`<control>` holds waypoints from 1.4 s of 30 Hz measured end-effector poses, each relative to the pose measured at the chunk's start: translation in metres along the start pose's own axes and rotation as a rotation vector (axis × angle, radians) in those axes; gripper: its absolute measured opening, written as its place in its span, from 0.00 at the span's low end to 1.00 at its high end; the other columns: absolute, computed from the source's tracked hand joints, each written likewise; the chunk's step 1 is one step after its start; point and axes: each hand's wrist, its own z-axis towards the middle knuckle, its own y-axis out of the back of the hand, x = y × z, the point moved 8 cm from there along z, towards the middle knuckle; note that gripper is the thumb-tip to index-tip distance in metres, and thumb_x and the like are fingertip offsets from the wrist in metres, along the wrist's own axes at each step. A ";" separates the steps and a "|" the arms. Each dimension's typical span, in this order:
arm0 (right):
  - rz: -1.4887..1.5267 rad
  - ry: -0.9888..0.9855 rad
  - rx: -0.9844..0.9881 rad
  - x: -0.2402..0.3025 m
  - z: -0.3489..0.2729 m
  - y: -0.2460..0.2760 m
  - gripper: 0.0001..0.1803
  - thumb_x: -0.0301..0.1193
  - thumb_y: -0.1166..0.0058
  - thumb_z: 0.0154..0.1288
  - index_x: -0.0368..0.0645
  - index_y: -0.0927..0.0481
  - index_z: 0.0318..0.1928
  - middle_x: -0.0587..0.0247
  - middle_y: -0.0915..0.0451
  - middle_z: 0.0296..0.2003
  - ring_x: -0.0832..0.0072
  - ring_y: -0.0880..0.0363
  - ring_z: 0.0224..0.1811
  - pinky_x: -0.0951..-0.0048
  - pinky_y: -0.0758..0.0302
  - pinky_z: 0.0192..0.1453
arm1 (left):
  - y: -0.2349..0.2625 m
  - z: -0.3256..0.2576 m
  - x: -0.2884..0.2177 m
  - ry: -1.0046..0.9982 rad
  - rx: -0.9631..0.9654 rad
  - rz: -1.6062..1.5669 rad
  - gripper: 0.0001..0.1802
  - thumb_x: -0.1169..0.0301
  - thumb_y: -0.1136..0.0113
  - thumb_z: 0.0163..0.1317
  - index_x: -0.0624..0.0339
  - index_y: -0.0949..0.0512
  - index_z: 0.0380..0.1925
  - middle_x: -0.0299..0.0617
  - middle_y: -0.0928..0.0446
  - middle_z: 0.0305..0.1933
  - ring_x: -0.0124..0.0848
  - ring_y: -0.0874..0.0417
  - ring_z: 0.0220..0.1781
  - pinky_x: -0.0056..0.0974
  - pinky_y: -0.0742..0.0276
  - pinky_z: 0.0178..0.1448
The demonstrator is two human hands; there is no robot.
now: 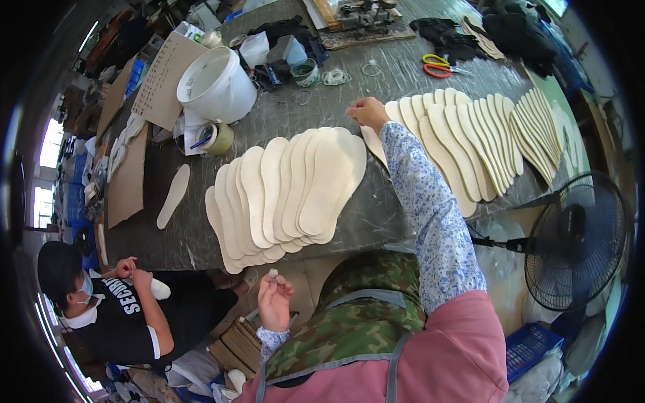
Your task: Spraying a substance onto shoe insoles using a handheld spray gun and then stacking the treated insoles.
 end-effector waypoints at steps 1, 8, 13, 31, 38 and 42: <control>-0.014 0.049 -0.062 0.001 -0.008 0.002 0.10 0.33 0.40 0.53 0.38 0.17 0.27 0.65 0.22 0.19 0.80 0.25 0.20 0.76 0.29 0.24 | -0.011 0.001 0.000 0.004 0.064 0.035 0.13 0.71 0.52 0.64 0.60 0.32 0.48 0.39 0.28 0.39 0.29 0.24 0.40 0.32 0.27 0.44; -0.315 0.206 -0.084 0.040 0.010 -0.035 0.11 0.35 0.40 0.48 0.40 0.15 0.23 0.57 0.20 0.17 0.74 0.19 0.20 0.73 0.22 0.29 | -0.056 -0.001 0.020 0.096 0.195 0.041 0.13 0.73 0.53 0.63 0.61 0.33 0.48 0.40 0.28 0.38 0.30 0.24 0.38 0.33 0.28 0.42; -0.630 0.063 0.008 0.028 0.026 -0.063 0.12 0.32 0.46 0.50 0.34 0.17 0.25 0.48 0.17 0.27 0.60 0.16 0.36 0.65 0.21 0.46 | -0.028 -0.021 0.028 0.099 0.076 0.030 0.13 0.73 0.55 0.63 0.61 0.32 0.48 0.39 0.28 0.39 0.30 0.25 0.39 0.33 0.29 0.44; 0.499 -0.105 -0.124 -0.061 -0.424 0.063 0.05 0.25 0.42 0.59 0.35 0.19 0.30 0.68 0.20 0.22 0.86 0.25 0.22 0.83 0.27 0.25 | -0.252 -0.073 0.142 -0.337 1.002 0.819 0.24 0.82 0.59 0.59 0.64 0.32 0.58 0.44 0.29 0.55 0.29 0.28 0.56 0.32 0.34 0.60; 0.685 0.039 -0.924 -0.193 -0.648 0.220 0.06 0.23 0.41 0.58 0.38 0.26 0.30 0.71 0.26 0.24 0.86 0.28 0.24 0.82 0.29 0.25 | -0.320 -0.263 0.342 0.735 1.275 0.263 0.28 0.67 0.58 0.66 0.62 0.41 0.65 0.42 0.37 0.67 0.33 0.37 0.67 0.41 0.40 0.67; 0.606 0.096 -1.328 -0.231 -0.761 0.279 0.11 0.25 0.40 0.58 0.40 0.26 0.40 0.68 0.24 0.37 0.85 0.28 0.32 0.81 0.27 0.36 | -0.352 -0.379 0.411 1.068 1.345 0.172 0.32 0.61 0.62 0.64 0.56 0.48 0.69 0.38 0.50 0.74 0.35 0.50 0.74 0.49 0.56 0.74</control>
